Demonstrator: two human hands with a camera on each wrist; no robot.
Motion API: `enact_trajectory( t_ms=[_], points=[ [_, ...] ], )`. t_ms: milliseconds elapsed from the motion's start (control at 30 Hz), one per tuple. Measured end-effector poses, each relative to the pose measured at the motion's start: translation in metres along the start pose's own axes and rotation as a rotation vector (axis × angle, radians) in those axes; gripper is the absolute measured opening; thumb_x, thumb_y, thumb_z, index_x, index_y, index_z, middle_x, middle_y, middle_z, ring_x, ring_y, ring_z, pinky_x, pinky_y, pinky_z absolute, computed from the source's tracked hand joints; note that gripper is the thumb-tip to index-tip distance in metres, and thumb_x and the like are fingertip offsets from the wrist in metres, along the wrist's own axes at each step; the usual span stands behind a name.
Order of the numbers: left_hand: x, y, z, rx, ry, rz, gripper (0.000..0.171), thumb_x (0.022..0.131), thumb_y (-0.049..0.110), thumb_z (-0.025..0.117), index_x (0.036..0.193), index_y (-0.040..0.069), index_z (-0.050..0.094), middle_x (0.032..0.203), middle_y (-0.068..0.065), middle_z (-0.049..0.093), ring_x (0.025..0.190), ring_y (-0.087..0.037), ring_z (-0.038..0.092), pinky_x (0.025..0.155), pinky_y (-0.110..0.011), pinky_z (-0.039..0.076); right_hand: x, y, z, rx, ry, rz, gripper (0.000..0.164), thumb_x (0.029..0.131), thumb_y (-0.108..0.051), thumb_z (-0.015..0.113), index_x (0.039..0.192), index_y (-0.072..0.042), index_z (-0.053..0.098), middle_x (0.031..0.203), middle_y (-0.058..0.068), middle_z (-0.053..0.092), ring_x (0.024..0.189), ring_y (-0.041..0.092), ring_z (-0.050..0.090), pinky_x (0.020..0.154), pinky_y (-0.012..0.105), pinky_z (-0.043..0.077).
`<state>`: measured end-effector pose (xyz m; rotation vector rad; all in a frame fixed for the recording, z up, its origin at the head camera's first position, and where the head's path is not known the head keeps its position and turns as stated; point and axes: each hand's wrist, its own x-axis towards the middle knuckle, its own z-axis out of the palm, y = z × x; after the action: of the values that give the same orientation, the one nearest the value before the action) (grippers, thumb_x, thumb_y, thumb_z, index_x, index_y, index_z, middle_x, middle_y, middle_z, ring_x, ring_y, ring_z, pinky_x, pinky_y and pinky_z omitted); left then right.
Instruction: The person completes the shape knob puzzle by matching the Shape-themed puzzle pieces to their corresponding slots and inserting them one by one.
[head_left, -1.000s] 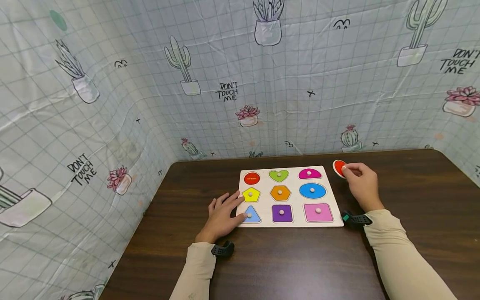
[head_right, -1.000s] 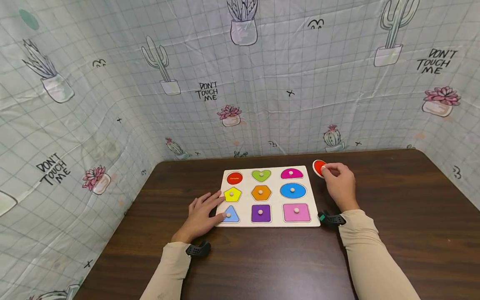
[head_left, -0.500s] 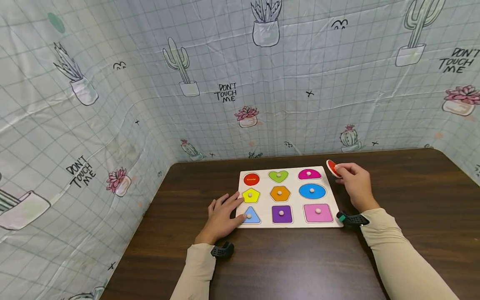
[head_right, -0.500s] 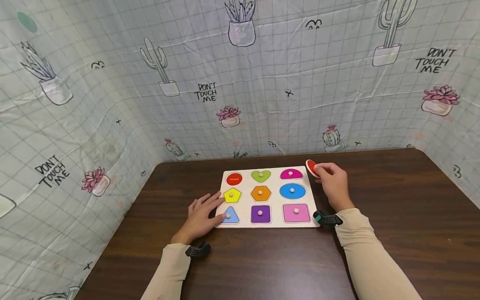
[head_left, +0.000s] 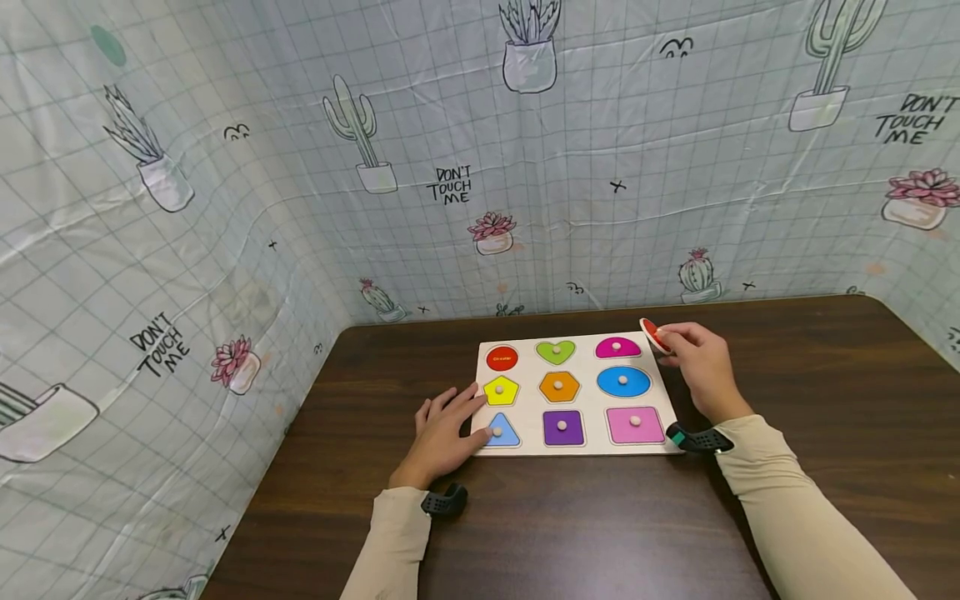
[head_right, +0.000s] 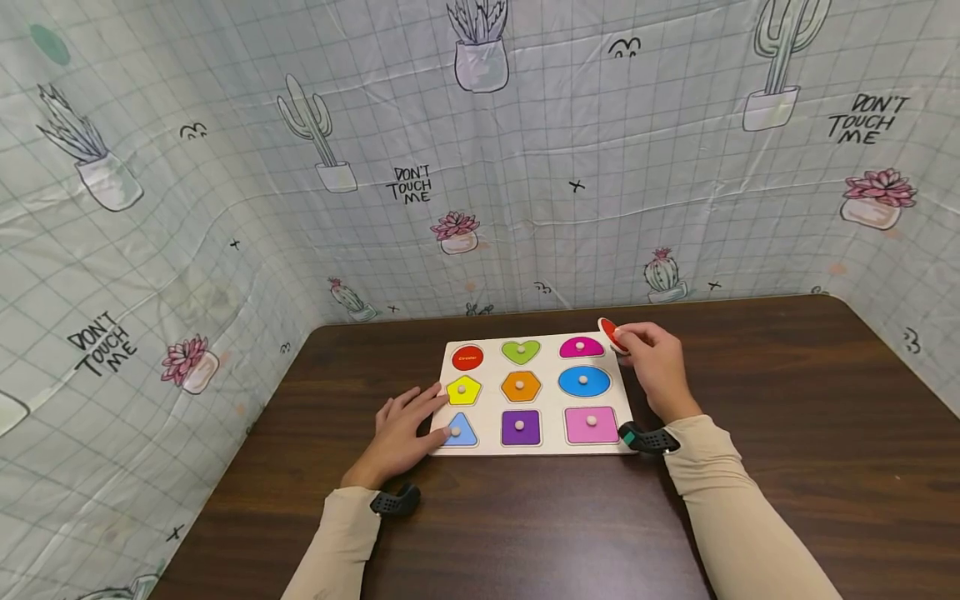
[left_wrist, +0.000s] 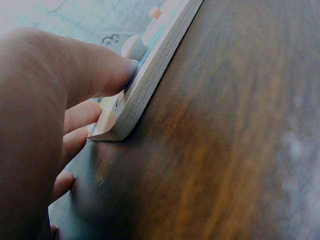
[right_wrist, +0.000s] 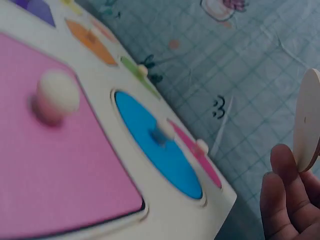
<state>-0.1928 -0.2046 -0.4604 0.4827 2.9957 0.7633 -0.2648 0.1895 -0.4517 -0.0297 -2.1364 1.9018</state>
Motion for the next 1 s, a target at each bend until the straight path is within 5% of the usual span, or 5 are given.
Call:
enact_trajectory(
  t_ms=[300, 1000],
  points=[
    [0.000, 0.000, 0.000, -0.006, 0.012, 0.008, 0.060, 0.093, 0.044, 0.058, 0.148, 0.021, 0.053, 0.160, 0.002, 0.036, 0.147, -0.032, 0.023, 0.115, -0.063, 0.004, -0.004, -0.013, 0.006, 0.107, -0.086, 0.028, 0.032, 0.101, -0.026, 0.061, 0.113, 0.004, 0.064, 0.098, 0.000, 0.062, 0.088, 0.017, 0.067, 0.075, 0.024, 0.058],
    [0.001, -0.003, 0.001, -0.003, 0.011, 0.003, 0.060, 0.093, 0.044, 0.059, 0.148, 0.022, 0.053, 0.160, 0.004, 0.036, 0.148, -0.031, 0.022, 0.115, -0.062, 0.004, -0.007, -0.019, 0.020, 0.004, -0.154, -0.001, 0.044, 0.101, -0.031, 0.060, 0.123, 0.007, 0.062, 0.107, 0.000, 0.062, 0.095, 0.016, 0.059, 0.077, 0.024, 0.057]
  ],
)
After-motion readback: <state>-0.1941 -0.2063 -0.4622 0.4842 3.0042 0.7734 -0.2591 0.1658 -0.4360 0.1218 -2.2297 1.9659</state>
